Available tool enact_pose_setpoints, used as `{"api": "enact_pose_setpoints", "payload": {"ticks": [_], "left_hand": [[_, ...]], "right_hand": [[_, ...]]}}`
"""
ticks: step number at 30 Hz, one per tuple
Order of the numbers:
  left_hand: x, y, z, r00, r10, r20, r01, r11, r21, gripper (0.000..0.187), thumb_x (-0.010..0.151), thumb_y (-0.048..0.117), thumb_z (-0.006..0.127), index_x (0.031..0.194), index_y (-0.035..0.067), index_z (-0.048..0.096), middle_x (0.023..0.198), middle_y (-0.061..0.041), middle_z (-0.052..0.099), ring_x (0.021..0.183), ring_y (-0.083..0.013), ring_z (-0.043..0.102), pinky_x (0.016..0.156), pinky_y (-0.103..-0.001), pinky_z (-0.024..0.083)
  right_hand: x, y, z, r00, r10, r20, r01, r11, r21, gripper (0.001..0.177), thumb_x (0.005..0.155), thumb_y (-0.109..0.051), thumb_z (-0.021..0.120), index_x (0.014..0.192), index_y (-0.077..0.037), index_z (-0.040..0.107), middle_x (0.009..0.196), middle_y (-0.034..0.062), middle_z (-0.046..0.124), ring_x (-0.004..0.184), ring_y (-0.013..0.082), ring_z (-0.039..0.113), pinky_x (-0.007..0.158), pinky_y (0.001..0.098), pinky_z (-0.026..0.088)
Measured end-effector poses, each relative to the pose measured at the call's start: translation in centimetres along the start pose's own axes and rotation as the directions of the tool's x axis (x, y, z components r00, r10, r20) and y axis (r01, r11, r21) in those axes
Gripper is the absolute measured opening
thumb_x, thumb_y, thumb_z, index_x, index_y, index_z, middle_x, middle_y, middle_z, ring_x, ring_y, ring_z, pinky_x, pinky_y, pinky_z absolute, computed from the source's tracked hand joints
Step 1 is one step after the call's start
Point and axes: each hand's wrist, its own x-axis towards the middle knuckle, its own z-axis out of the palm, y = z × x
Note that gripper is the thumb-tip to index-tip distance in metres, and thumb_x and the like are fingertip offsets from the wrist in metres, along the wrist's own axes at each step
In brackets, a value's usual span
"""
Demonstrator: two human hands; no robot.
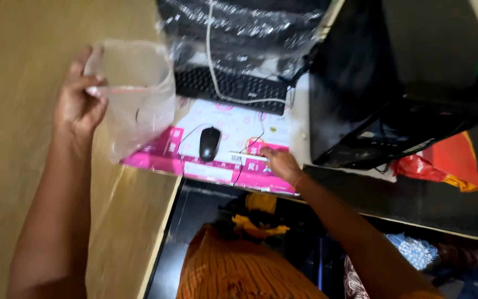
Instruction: The person places clothes and miscellaneous items into a backpack and bags, plugs a charger into a wall socket, and moves items onto a shelf.
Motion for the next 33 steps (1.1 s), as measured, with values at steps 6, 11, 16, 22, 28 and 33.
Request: {"api": "enact_pose_setpoints", "payload": {"ticks": [6, 11, 16, 22, 28, 33], "left_hand": [[5.1, -5.8, -5.6, 0.992, 0.050, -0.116, -0.027, 0.980, 0.196, 0.081, 0.103, 0.010, 0.064, 0.174, 0.002, 0.026, 0.158, -0.019, 0.044, 0.110, -0.0194, 0.062, 0.089, -0.037, 0.055], [2.9, -9.9, -0.9, 0.930, 0.366, 0.031, -0.270, 0.627, 0.731, 0.114, 0.093, 0.040, 0.079, 0.168, -0.002, 0.005, 0.173, -0.024, 0.016, 0.155, -0.0351, 0.023, 0.119, -0.060, 0.027], [2.2, -12.4, 2.1, 0.954, 0.276, -0.113, 0.087, 0.106, 0.991, 0.137, 0.074, 0.047, 0.093, 0.158, -0.007, -0.001, 0.168, -0.030, -0.002, 0.158, -0.0430, 0.003, 0.117, -0.071, 0.013], [6.3, -21.4, -9.0, 0.930, 0.274, 0.246, -0.154, -0.317, 0.936, 0.082, 0.098, 0.004, 0.054, 0.170, -0.006, 0.015, 0.178, -0.030, 0.014, 0.164, -0.0446, 0.023, 0.136, -0.049, 0.026], [8.9, -29.2, -19.7, 0.958, -0.065, 0.280, -0.267, -0.563, 0.782, 0.055, 0.102, 0.010, 0.048, 0.154, -0.007, 0.039, 0.152, -0.026, 0.050, 0.134, -0.0402, 0.053, 0.115, -0.045, 0.042], [10.9, -29.1, -20.3, 0.928, -0.313, 0.202, -0.366, -0.655, 0.661, 0.071, 0.086, 0.013, 0.058, 0.152, -0.009, 0.043, 0.148, -0.026, 0.054, 0.138, -0.0354, 0.053, 0.113, -0.038, 0.046]], "right_hand": [[-2.1, 1.1, 0.3, 0.998, -0.070, -0.009, 0.069, 0.996, -0.063, 0.031, 0.092, -0.016, 0.063, 0.119, -0.001, 0.061, 0.093, 0.0198, 0.072, 0.079, 0.0359, 0.072, 0.069, 0.0480, 0.058], [-4.1, -0.5, -3.5, 0.863, 0.499, -0.078, -0.486, 0.863, 0.136, 0.031, 0.094, -0.018, 0.060, 0.121, -0.004, 0.059, 0.077, 0.0210, 0.072, 0.069, 0.0407, 0.072, 0.064, 0.0534, 0.056], [-2.0, -1.4, -4.5, 0.750, 0.566, -0.341, -0.463, 0.818, 0.340, 0.021, 0.102, -0.022, 0.060, 0.116, -0.006, 0.059, 0.081, 0.0227, 0.071, 0.073, 0.0424, 0.071, 0.062, 0.0520, 0.056], [-0.1, -1.5, -2.2, 0.766, 0.544, -0.343, -0.514, 0.839, 0.181, 0.020, 0.096, -0.018, 0.063, 0.114, -0.009, 0.062, 0.090, 0.0195, 0.074, 0.074, 0.0415, 0.070, 0.064, 0.0512, 0.056], [1.0, -0.5, -0.6, 0.832, 0.501, -0.236, -0.493, 0.865, 0.098, 0.019, 0.092, -0.017, 0.062, 0.110, -0.012, 0.063, 0.095, 0.0153, 0.074, 0.079, 0.0379, 0.071, 0.068, 0.0491, 0.056], [3.1, -1.8, -2.7, 0.816, 0.564, -0.123, -0.549, 0.825, 0.135, 0.016, 0.098, -0.025, 0.065, 0.107, -0.013, 0.070, 0.084, 0.0153, 0.073, 0.078, 0.0382, 0.070, 0.069, 0.0499, 0.054]]}}
